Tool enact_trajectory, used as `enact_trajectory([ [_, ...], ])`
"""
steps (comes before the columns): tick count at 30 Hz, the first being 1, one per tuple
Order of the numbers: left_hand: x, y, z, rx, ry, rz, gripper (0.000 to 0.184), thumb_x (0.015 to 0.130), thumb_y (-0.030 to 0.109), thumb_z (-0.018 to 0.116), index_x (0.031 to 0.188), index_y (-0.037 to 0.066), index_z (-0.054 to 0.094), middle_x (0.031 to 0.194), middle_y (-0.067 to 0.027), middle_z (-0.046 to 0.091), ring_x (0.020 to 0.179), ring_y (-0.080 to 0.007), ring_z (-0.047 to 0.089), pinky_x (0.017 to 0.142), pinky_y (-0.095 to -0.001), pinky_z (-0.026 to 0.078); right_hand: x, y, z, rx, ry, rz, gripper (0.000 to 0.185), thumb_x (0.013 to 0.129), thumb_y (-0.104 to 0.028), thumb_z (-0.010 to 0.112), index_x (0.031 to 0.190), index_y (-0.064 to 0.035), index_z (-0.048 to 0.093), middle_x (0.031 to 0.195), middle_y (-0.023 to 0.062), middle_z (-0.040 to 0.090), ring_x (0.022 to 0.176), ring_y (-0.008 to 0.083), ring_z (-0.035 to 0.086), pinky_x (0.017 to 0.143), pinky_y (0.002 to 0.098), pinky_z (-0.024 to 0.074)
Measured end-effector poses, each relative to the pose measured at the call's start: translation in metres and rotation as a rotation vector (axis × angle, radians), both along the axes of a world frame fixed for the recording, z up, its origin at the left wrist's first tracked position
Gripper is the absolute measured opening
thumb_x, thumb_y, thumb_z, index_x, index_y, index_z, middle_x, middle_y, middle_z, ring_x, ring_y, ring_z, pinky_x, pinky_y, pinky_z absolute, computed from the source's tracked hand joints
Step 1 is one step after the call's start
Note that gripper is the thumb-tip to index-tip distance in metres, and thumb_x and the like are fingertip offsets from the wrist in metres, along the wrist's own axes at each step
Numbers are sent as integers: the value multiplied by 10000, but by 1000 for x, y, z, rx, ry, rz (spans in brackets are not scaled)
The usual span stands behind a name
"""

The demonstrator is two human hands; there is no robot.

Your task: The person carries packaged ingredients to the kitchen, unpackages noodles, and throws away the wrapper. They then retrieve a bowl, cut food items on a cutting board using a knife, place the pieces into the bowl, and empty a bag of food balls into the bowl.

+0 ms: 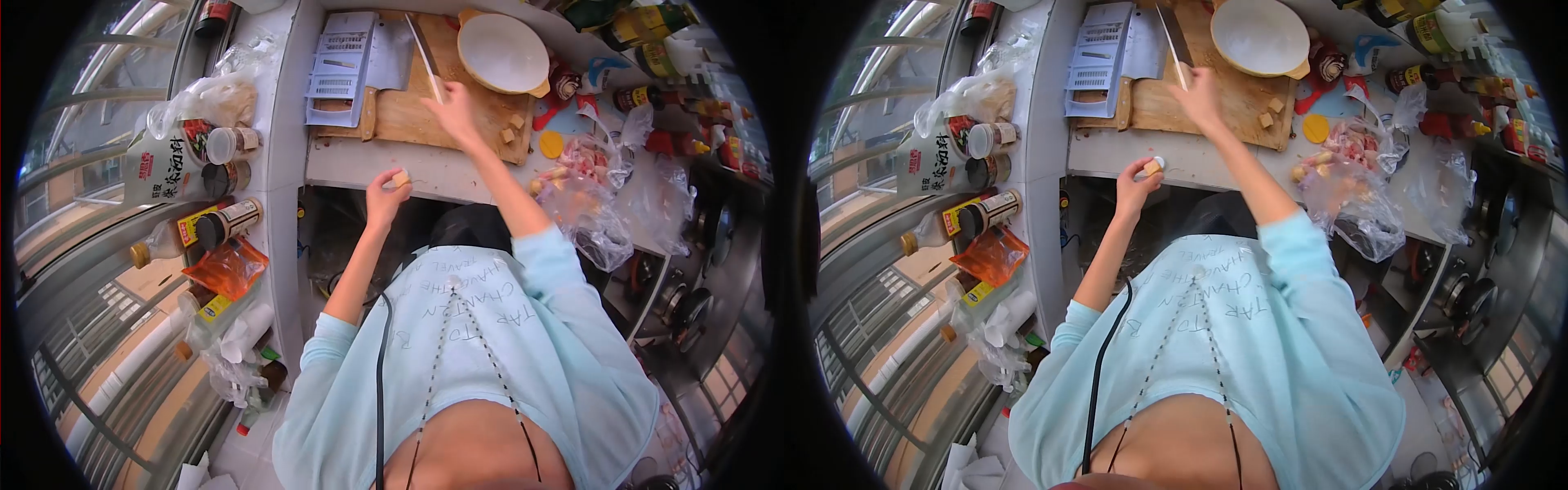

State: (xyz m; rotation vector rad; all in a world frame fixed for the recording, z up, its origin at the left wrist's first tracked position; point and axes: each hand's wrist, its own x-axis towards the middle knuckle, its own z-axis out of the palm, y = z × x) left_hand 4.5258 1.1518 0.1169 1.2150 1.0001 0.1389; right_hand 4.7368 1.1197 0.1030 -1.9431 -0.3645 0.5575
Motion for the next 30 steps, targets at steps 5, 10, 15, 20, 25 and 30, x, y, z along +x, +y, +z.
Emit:
enact_trajectory([
  [5, 39, 8, -15, 84, -81, -156, 395, 717, 15, 677, 1089, -6, 550, 1042, -86, 561, 822, -159, 615, 631, -225, 499, -31, -128, 82, 151, 221, 57, 295, 800, -212, 648, 951, 18, 544, 738, 60, 582, 586, 87, 545, 502, 238, 448],
  [10, 85, 4, -39, 588, -53, -418, 382, 679, 11, 700, 1044, 4, 585, 955, -81, 603, 753, -127, 620, 615, -227, 484, -39, -186, 80, -100, 37, 44, 258, 842, -267, 601, 856, -18, 535, 605, -5, 503, 482, 62, 463, 415, 225, 368],
  [15, 129, -14, -56, 733, -134, -332, 348, 630, 39, 742, 951, 11, 610, 841, -79, 624, 648, -155, 591, 600, -276, 476, -53, -196, 67, 166, 408, -139, 240, 870, -263, 559, 780, -51, 491, 544, -36, 412, 431, 40, 391, 374, 201, 307],
  [20, 126, -19, -74, 952, -79, -317, 489, 569, 75, 788, 1009, 37, 578, 839, -88, 595, 727, -209, 573, 698, -328, 462, -55, -200, 52, 154, 506, -18, 245, 874, -272, 546, 798, -42, 509, 549, -39, 411, 437, 38, 397, 370, 201, 304],
  [25, 117, 5, -46, 1108, -119, -284, 706, 493, 112, 809, 1126, 78, 500, 1023, -71, 528, 959, -270, 481, 836, -370, 387, -55, -190, 33, 12, 490, 64, 355, 856, -349, 560, 765, -8, 527, 549, 7, 451, 466, 84, 412, 425, 252, 343],
  [30, 141, 43, 9, 1483, -226, -724, 725, 506, 136, 796, 1156, 182, 478, 1166, -18, 460, 1110, -243, 395, 910, -404, 340, -50, -188, 21, -107, 302, 192, 440, 840, -395, 563, 744, 32, 522, 546, 92, 437, 515, 160, 389, 505, 315, 362],
])
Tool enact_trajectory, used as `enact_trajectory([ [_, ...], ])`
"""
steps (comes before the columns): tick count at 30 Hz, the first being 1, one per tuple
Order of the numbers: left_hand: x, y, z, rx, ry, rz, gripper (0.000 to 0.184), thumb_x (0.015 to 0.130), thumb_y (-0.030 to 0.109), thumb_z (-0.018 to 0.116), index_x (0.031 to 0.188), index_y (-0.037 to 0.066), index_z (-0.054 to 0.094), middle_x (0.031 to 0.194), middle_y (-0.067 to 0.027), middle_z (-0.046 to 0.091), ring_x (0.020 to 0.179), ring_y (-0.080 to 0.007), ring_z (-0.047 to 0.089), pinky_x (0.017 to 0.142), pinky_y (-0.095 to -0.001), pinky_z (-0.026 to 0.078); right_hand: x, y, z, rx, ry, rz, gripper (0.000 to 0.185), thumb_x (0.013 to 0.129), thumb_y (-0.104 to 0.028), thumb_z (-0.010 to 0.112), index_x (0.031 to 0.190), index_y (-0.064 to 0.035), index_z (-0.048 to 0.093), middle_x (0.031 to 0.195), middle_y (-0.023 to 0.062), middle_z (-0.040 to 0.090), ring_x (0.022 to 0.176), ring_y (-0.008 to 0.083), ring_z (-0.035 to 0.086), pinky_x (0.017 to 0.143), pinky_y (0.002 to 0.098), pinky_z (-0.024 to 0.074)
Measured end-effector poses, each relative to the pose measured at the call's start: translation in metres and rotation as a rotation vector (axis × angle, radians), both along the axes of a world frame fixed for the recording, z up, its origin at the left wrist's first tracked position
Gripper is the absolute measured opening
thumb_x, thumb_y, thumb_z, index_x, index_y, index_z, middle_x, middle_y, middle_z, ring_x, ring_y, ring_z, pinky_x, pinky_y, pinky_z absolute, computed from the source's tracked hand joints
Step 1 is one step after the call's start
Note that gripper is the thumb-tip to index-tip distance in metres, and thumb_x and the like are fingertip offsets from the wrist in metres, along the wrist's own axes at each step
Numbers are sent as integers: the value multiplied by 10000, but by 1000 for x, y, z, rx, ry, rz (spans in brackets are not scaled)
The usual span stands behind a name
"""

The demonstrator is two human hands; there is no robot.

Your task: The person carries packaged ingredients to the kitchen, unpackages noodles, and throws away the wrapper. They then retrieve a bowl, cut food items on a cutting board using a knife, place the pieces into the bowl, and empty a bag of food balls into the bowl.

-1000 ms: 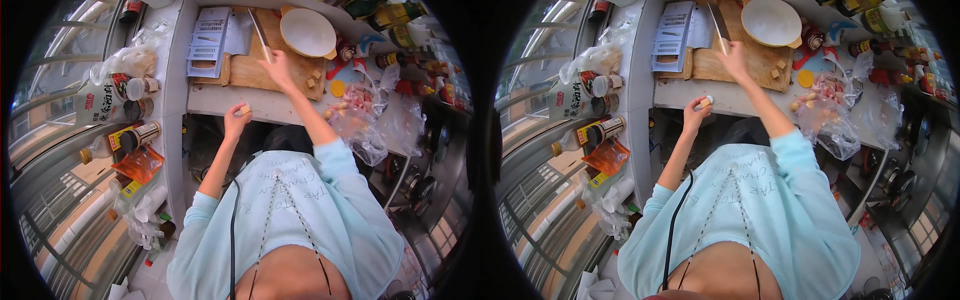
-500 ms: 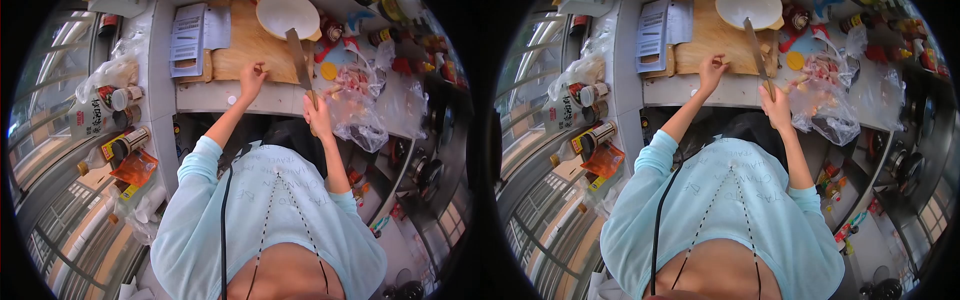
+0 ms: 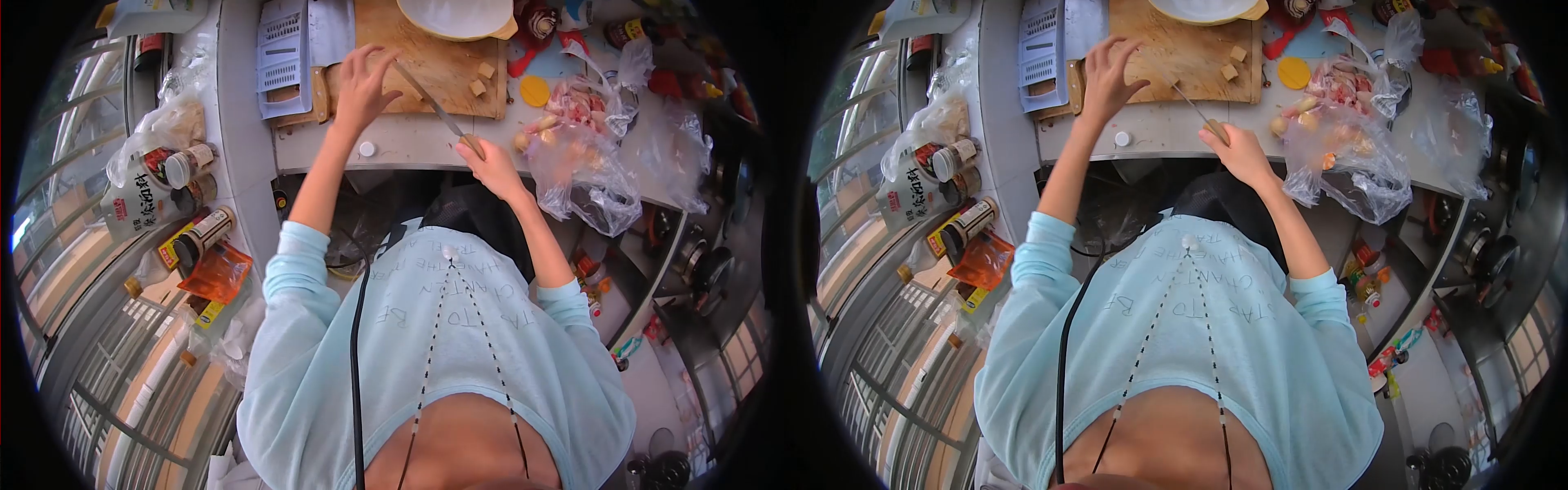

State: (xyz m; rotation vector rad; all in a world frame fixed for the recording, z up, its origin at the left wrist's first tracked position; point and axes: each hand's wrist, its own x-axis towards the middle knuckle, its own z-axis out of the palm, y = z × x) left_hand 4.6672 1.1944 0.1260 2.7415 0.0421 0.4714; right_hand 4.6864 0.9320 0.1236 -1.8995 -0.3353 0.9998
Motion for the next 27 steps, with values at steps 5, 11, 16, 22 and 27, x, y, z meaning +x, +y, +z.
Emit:
enact_trajectory([
  [5, 34, 11, 9, 264, 169, -369, 615, 541, 135, 768, 1092, 243, 517, 1163, 32, 467, 1153, -222, 380, 927, -417, 332, 3, 0, -4, -65, -48, 53, 442, 841, -396, 560, 753, 36, 531, 555, 119, 467, 520, 182, 427, 519, 326, 373],
  [11, 54, 17, 12, 324, 200, -493, 326, 612, 164, 715, 908, 198, 586, 1092, 59, 507, 1138, -190, 397, 939, -404, 331, -1, 1, -2, -46, 48, -12, 430, 847, -385, 552, 767, 38, 538, 546, 109, 493, 507, 180, 467, 509, 323, 385],
  [16, 60, 22, 22, 276, 171, -532, 67, 660, 151, 651, 706, 152, 602, 957, 65, 559, 1066, -158, 452, 930, -370, 336, -3, 2, -4, -31, 49, -25, 425, 852, -378, 545, 783, 41, 544, 536, 105, 484, 502, 175, 459, 500, 321, 378],
  [22, 63, 25, 24, 306, 160, -552, 20, 699, 161, 608, 688, 145, 603, 925, 56, 562, 1044, -151, 461, 925, -360, 335, -7, 6, -1, -69, -14, -11, 430, 854, -376, 540, 766, 45, 529, 551, 158, 483, 503, 242, 458, 514, 355, 373],
  [27, 63, 23, 31, 316, 170, -563, 16, 710, 161, 598, 709, 148, 606, 919, 62, 560, 1035, -139, 459, 923, -352, 334, -16, 8, -4, -26, -21, -59, 432, 853, -380, 539, 759, 42, 520, 582, 192, 508, 528, 304, 480, 536, 369, 385],
])
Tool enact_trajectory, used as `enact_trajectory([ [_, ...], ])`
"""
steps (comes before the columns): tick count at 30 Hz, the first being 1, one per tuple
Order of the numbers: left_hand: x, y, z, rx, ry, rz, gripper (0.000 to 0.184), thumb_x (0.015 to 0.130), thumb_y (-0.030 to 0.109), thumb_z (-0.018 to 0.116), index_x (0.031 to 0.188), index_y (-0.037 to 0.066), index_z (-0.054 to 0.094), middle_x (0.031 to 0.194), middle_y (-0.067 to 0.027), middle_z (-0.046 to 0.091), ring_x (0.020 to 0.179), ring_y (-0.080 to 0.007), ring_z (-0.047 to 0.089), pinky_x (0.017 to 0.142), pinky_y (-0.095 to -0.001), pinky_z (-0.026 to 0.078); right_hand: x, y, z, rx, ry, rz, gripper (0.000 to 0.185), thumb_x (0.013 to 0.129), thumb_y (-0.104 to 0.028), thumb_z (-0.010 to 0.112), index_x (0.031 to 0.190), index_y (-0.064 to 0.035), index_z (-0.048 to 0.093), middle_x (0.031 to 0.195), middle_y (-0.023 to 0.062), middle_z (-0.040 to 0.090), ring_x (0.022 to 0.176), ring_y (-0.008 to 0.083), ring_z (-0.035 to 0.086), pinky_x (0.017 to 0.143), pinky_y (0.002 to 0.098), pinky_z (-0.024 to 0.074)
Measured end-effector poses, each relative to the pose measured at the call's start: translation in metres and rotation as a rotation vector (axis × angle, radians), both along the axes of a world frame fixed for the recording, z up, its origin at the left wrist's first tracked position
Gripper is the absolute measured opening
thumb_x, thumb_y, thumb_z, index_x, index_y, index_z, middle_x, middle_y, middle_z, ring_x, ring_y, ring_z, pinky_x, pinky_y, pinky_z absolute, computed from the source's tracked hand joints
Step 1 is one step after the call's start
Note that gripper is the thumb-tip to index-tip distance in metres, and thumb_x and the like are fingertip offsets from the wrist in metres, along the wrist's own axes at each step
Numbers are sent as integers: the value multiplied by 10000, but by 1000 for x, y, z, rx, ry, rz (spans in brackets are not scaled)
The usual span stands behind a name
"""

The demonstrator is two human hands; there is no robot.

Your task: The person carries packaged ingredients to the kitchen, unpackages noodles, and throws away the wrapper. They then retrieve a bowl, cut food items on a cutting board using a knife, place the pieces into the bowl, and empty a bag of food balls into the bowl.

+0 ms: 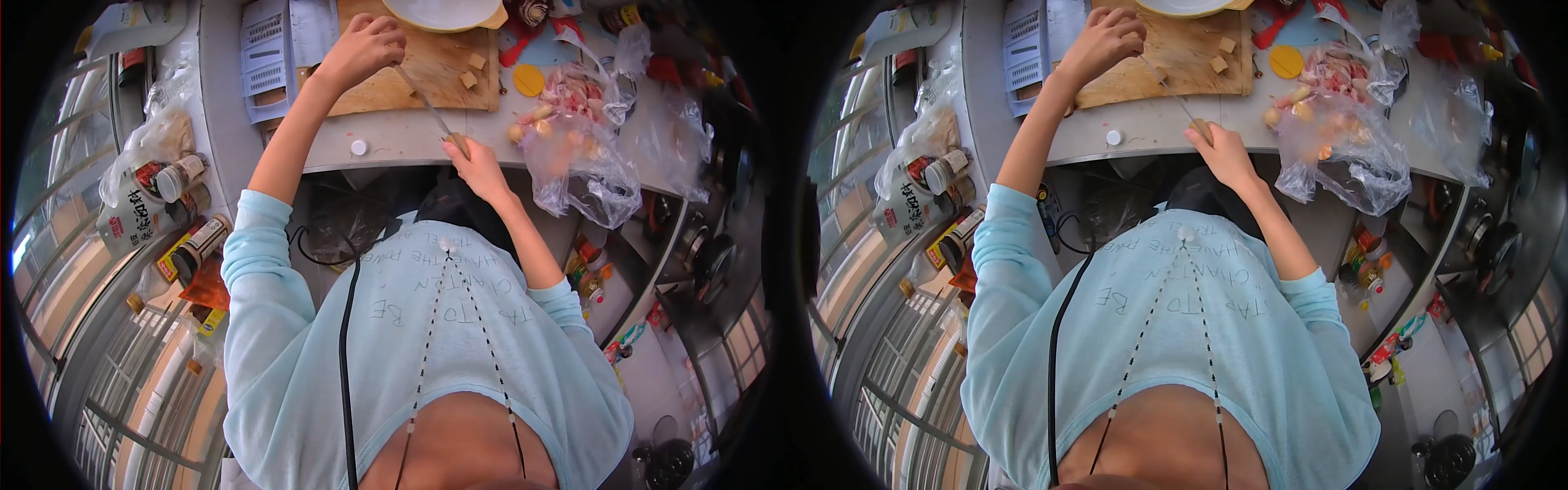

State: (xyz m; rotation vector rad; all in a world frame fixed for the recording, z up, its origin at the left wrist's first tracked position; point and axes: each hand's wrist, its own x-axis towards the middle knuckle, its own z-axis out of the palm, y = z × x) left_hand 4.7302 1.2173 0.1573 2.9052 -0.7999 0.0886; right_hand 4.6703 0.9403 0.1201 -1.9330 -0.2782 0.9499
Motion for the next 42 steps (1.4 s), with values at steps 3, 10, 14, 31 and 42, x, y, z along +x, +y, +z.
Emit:
enact_trajectory([
  [3, -1, 1, 3, 21, -29, -4, 22, 713, 163, 595, 730, 154, 605, 910, 72, 558, 1006, -132, 462, 907, -334, 340, -3, 3, 2, 5, 6, -17, 437, 854, -385, 535, 766, 42, 520, 592, 195, 515, 540, 311, 491, 542, 370, 389],
  [10, 2, 0, 3, 34, -27, -18, 40, 714, 164, 592, 750, 176, 606, 827, 97, 560, 915, -111, 473, 821, -290, 354, -6, 7, 2, -21, 45, -25, 443, 859, -398, 521, 793, 40, 531, 607, 197, 526, 565, 332, 507, 557, 375, 397],
  [14, 8, 0, 3, -35, -18, -50, 72, 692, 228, 557, 675, 170, 596, 749, 53, 567, 862, -147, 474, 798, -329, 322, -10, 11, 3, -24, 4, -23, 435, 866, -394, 507, 814, 37, 535, 644, 216, 545, 642, 381, 536, 594, 395, 416],
  [31, -3, 12, -16, 8, 6, -19, 15, 712, 170, 588, 722, 179, 594, 744, 91, 561, 840, -97, 495, 767, -270, 351, -10, 18, 6, -150, -134, 46, 418, 869, -373, 501, 793, 38, 529, 680, 246, 572, 707, 427, 554, 627, 455, 431],
  [42, -12, 4, -40, -16, -145, 109, 204, 715, 166, 576, 915, 192, 608, 898, 62, 570, 901, -143, 503, 796, -281, 377, 5, 9, -22, -129, -70, 66, 429, 865, -386, 510, 742, 25, 509, 616, 200, 553, 585, 379, 518, 568, 402, 426],
])
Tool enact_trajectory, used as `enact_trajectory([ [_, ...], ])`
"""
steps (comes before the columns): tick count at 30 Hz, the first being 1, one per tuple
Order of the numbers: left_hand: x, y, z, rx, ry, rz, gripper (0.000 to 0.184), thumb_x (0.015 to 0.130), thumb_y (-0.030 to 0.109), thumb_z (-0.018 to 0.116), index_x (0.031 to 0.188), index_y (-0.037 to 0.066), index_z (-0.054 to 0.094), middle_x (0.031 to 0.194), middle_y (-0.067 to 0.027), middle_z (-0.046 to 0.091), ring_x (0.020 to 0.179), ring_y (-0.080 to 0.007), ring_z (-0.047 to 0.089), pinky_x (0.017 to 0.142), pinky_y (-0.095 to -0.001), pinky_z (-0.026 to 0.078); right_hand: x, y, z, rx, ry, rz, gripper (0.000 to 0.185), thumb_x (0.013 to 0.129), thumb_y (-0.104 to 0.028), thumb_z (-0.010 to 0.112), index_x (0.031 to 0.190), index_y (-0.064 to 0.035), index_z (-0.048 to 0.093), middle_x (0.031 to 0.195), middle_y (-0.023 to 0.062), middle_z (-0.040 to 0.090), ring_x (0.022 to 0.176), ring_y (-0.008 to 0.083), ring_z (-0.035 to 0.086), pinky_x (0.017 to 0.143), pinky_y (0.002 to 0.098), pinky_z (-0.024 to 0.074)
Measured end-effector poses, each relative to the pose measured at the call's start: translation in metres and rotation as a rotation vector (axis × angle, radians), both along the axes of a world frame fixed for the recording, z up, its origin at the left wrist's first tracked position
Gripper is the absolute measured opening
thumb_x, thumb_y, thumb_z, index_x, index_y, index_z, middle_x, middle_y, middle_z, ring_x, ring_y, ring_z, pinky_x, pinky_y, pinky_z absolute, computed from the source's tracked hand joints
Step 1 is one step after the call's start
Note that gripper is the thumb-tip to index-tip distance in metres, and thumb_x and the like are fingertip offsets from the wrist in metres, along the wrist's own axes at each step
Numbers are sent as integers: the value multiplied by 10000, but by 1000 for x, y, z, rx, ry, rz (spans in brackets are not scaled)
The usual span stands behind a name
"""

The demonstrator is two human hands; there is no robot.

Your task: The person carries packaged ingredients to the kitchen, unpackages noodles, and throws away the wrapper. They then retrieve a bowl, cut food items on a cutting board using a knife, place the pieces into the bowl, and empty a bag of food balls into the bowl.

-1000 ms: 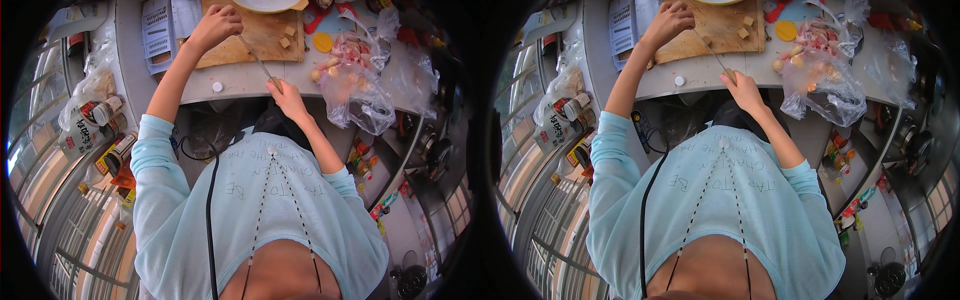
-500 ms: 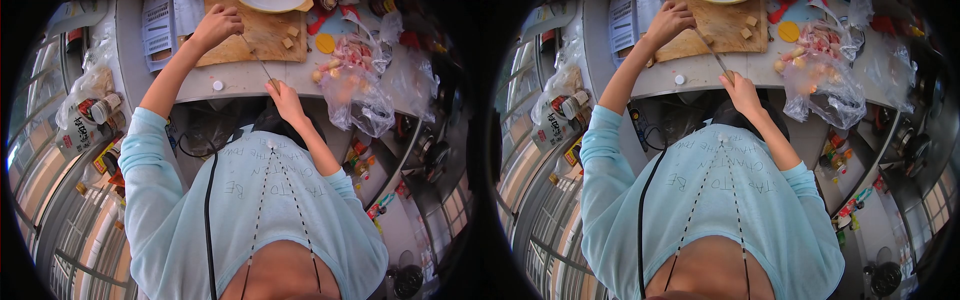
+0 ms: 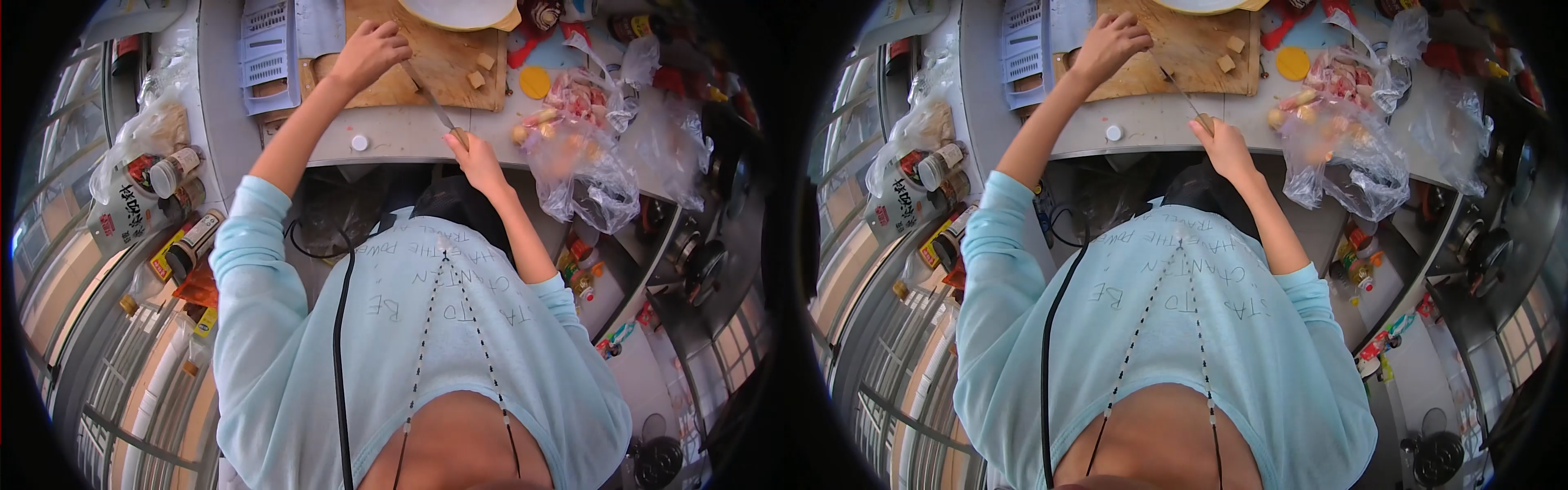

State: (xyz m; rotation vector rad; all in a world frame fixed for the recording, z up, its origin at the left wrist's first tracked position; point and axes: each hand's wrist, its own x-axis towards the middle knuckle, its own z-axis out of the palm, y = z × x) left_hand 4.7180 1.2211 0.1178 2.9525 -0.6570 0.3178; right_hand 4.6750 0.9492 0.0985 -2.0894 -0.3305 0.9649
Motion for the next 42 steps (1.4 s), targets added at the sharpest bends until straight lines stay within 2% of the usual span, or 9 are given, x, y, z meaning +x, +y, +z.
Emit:
enact_trajectory([
  [2, -16, -17, 11, -100, -110, 182, 527, 668, 123, 666, 1165, 152, 495, 1047, -18, 535, 966, -206, 502, 803, -326, 408, 5, 0, 1, 48, 138, -49, 426, 871, -388, 503, 721, 11, 490, 568, 133, 521, 513, 288, 493, 517, 351, 409],
  [5, -47, -43, -18, -822, -144, 661, 751, 577, 69, 756, 1233, 92, 392, 1046, -88, 531, 973, -239, 506, 812, -339, 419, 7, 0, 10, 148, 361, -159, 383, 886, -372, 493, 728, -24, 471, 536, 22, 441, 448, 125, 412, 430, 256, 343],
  [8, -59, -54, -46, -851, 167, 693, 856, 522, 26, 784, 1248, 26, 331, 1020, -137, 526, 963, -277, 508, 821, -340, 426, 2, -3, 12, 233, 346, -166, 323, 895, -344, 496, 760, -52, 479, 545, -32, 391, 432, 41, 352, 377, 198, 288],
  [15, -50, -63, -42, -720, 195, 525, 826, 534, 19, 765, 1252, 83, 362, 1030, -145, 521, 943, -293, 520, 772, -369, 457, -3, -16, 48, 350, 333, -306, 308, 889, -315, 518, 764, -34, 503, 557, -22, 420, 440, 44, 374, 381, 208, 306],
  [24, -43, -64, -41, -380, 311, 374, 149, 692, 79, 665, 834, 58, 624, 975, -38, 581, 808, -254, 582, 678, -354, 479, -5, -41, 87, 391, 233, -331, 257, 912, -265, 482, 802, -34, 492, 570, -26, 417, 440, 27, 369, 383, 185, 287],
  [27, -40, -64, -36, -669, 318, 457, 95, 693, 59, 662, 778, 49, 619, 918, -53, 603, 738, -247, 593, 629, -342, 470, -14, -50, 102, 491, 301, -432, 252, 900, -250, 510, 797, -20, 501, 557, -35, 409, 443, 24, 363, 386, 191, 292],
  [33, 39, -65, 33, -806, -56, 448, 94, 708, 77, 633, 800, 58, 620, 949, -70, 601, 784, -234, 581, 679, -365, 476, -20, -59, 134, 731, 364, -643, 256, 919, -262, 473, 810, -31, 455, 599, 2, 425, 463, 33, 380, 396, 178, 305],
  [36, 76, -57, 13, -471, -158, 368, 89, 690, 94, 647, 776, 83, 627, 967, -54, 585, 897, -247, 538, 731, -373, 466, -14, -63, 159, 762, 356, -670, 281, 930, -301, 441, 829, -39, 447, 609, 11, 429, 455, 43, 379, 404, 183, 320],
  [42, 25, -120, -12, -410, 117, 256, 388, 633, 147, 716, 977, 105, 543, 949, -61, 571, 885, -272, 525, 735, -367, 458, -13, -74, 165, 742, 294, -716, 289, 931, -307, 439, 812, -44, 443, 597, 10, 428, 451, 45, 388, 404, 182, 328],
])
